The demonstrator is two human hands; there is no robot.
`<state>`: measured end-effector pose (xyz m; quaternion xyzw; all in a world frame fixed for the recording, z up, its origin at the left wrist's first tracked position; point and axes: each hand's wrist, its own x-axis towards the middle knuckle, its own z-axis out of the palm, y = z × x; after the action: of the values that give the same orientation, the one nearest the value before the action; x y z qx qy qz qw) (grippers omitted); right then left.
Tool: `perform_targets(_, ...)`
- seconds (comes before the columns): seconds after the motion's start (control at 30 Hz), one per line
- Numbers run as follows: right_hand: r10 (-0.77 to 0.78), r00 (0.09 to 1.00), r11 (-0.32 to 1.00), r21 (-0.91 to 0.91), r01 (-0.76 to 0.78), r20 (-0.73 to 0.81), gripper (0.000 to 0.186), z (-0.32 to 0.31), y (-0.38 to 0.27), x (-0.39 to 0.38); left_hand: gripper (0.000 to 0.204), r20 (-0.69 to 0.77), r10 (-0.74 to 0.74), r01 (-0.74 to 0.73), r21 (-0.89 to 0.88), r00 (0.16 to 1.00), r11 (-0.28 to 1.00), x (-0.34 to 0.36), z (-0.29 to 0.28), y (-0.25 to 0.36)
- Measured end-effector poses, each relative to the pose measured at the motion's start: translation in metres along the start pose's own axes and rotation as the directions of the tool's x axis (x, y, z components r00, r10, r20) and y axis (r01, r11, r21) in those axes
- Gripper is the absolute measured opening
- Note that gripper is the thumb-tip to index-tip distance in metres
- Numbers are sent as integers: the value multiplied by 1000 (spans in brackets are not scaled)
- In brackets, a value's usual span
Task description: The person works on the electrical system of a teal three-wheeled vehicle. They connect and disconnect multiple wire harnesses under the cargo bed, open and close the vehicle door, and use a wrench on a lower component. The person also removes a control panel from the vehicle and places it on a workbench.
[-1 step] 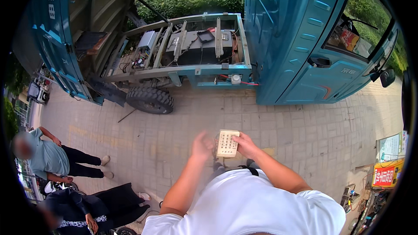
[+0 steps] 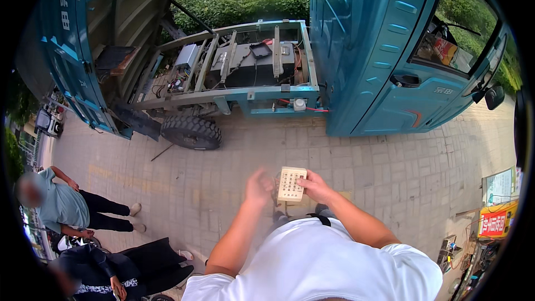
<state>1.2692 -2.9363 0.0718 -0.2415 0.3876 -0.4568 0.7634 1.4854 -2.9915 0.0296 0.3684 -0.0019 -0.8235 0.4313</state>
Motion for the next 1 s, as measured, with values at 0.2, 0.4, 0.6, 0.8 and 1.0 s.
perform_targets(0.2, -195, 977, 912, -384, 146, -90, 50, -67, -32, -15, 47, 41, 100, -108, 420, 994, 901, 37, 54, -49)
perform_targets(0.4, -147, 989, 906, -402, 134, -3, 48, -83, -71, -31, 67, 188, 284, -268, 923, 940, 275, -2, 104, -79)
perform_targets(0.6, 14, 995, 945, -325, 19, 97, 44, -103, -87, -41, 53, 175, 13, -156, 839, 984, 521, -14, 102, -98)
perform_targets(0.8, 214, 961, 924, -357, -141, 175, 50, -129, -99, -41, 49, 108, -193, 19, 830, 975, 557, -11, 112, -115)
perform_targets(1.0, -522, 852, 432, -874, 223, -41, 55, -170, -218, -41, 44, 93, -82, -40, 868, 992, 495, 29, 115, -122)
